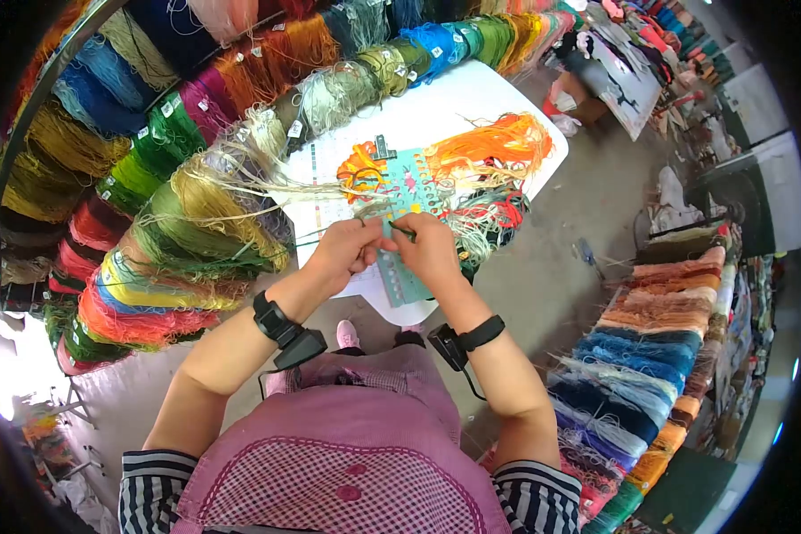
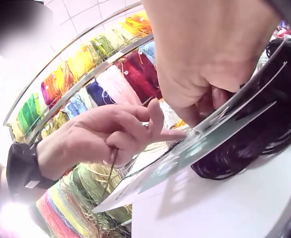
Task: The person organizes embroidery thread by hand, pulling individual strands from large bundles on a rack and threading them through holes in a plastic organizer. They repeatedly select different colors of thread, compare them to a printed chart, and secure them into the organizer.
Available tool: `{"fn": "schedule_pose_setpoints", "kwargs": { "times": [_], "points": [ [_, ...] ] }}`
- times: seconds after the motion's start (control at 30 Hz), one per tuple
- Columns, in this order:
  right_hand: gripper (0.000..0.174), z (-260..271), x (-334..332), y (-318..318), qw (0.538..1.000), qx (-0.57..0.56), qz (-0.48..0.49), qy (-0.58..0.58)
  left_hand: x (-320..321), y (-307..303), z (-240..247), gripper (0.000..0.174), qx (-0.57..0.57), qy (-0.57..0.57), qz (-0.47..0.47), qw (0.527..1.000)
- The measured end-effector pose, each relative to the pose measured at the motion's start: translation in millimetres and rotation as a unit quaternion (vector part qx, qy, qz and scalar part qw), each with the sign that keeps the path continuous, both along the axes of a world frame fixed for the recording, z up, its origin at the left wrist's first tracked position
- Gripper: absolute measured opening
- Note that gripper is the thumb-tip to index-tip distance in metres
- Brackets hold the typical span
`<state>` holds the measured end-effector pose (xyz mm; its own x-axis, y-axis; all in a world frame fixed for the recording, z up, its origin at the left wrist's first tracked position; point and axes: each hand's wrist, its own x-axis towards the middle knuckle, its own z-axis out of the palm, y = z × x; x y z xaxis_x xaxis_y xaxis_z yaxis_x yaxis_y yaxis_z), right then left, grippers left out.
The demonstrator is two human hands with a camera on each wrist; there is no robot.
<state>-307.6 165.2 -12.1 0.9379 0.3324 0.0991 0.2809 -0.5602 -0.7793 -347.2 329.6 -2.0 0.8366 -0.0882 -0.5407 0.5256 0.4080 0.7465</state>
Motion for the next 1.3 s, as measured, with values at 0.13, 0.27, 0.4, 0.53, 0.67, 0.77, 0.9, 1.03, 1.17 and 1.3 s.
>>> {"fn": "schedule_pose_setpoints", "kwargs": {
  "times": [0.13,0.27,0.4,0.53,0.67,0.77,0.9,1.03,1.17,1.3],
  "points": [
    [0.012,-12,10,-6,0.999,0.040,0.009,-0.001,-6,-5,5,0.016,-0.016,0.028,0.004,0.999],
    [0.012,-11,11,-8,0.998,0.022,0.018,-0.050,-5,-12,0,0.016,-0.006,0.017,0.051,0.999],
    [0.010,0,11,-9,0.994,0.103,-0.012,-0.024,2,-8,7,0.019,0.028,0.000,0.050,0.998],
    [0.012,3,15,-13,0.995,0.103,0.004,-0.007,6,-8,12,0.020,0.051,0.000,0.028,0.998],
    [0.022,10,18,-19,0.996,0.069,0.045,0.027,17,-10,0,0.017,0.109,-0.068,0.017,0.992],
    [0.028,6,23,-24,0.990,0.094,0.062,0.081,23,-15,-2,0.014,0.098,-0.104,0.013,0.990],
    [0.034,10,20,-23,0.994,0.075,0.057,0.060,24,-14,-6,0.013,0.103,-0.071,-0.028,0.992],
    [0.034,8,17,-22,0.996,0.069,0.049,0.028,14,14,-5,0.014,0.075,-0.042,-0.010,0.996],
    [0.049,11,12,-18,0.997,-0.005,0.036,0.073,13,31,10,0.029,-0.200,-0.064,0.011,0.978],
    [0.064,2,10,-15,0.999,0.018,0.020,-0.041,27,-8,14,0.018,0.127,-0.059,-0.199,0.970]
  ]
}}
